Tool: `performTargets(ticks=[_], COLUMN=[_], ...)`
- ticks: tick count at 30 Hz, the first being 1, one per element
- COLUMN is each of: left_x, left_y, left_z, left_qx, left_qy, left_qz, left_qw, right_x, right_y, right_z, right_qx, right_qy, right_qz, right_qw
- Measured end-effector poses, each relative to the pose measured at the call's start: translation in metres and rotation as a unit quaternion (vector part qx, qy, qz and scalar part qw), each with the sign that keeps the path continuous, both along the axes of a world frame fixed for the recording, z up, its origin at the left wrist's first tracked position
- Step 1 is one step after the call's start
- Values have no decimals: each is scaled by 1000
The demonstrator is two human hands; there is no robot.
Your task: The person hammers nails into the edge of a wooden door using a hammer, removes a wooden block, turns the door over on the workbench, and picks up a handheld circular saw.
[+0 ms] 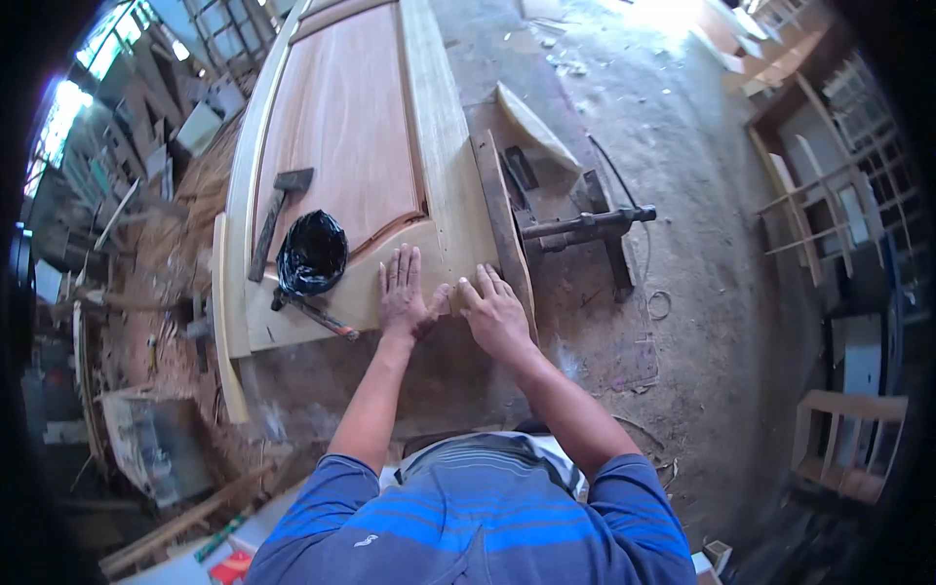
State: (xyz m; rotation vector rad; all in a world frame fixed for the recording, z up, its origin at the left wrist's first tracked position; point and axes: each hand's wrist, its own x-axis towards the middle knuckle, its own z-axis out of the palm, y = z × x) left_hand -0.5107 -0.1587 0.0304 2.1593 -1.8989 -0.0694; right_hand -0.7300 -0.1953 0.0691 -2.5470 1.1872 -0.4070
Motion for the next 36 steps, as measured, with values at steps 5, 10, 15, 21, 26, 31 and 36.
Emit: performTargets(ticks=[5,10,15,21,26,31,36], left_x=[-1,-5,73,202,219,233,239], left_y=[-1,25,42,8,-8,-16,-16], left_z=[7,39,73,58,55,48,49], left_qx=[15,-64,-258,-15,48,31,22], left_qy=[26,171,145,31,-43,-92,-123], left_qz=[0,79,183,143,124,53,50], left_qw=[1000,980,937,989,990,994,991], right_x=[-13,-14,-9,11,102,227,282], right_y=[-3,-6,-5,4,38,74,80], right_z=[1,5,14,18,34,26,5], right_qx=[19,32,47,29,75,56,136], right_qy=[-4,-3,2,-49,-136,-118,-4], right_qz=[39,63,51,-16,23,107,95], right_qw=[999,998,998,998,988,986,986])
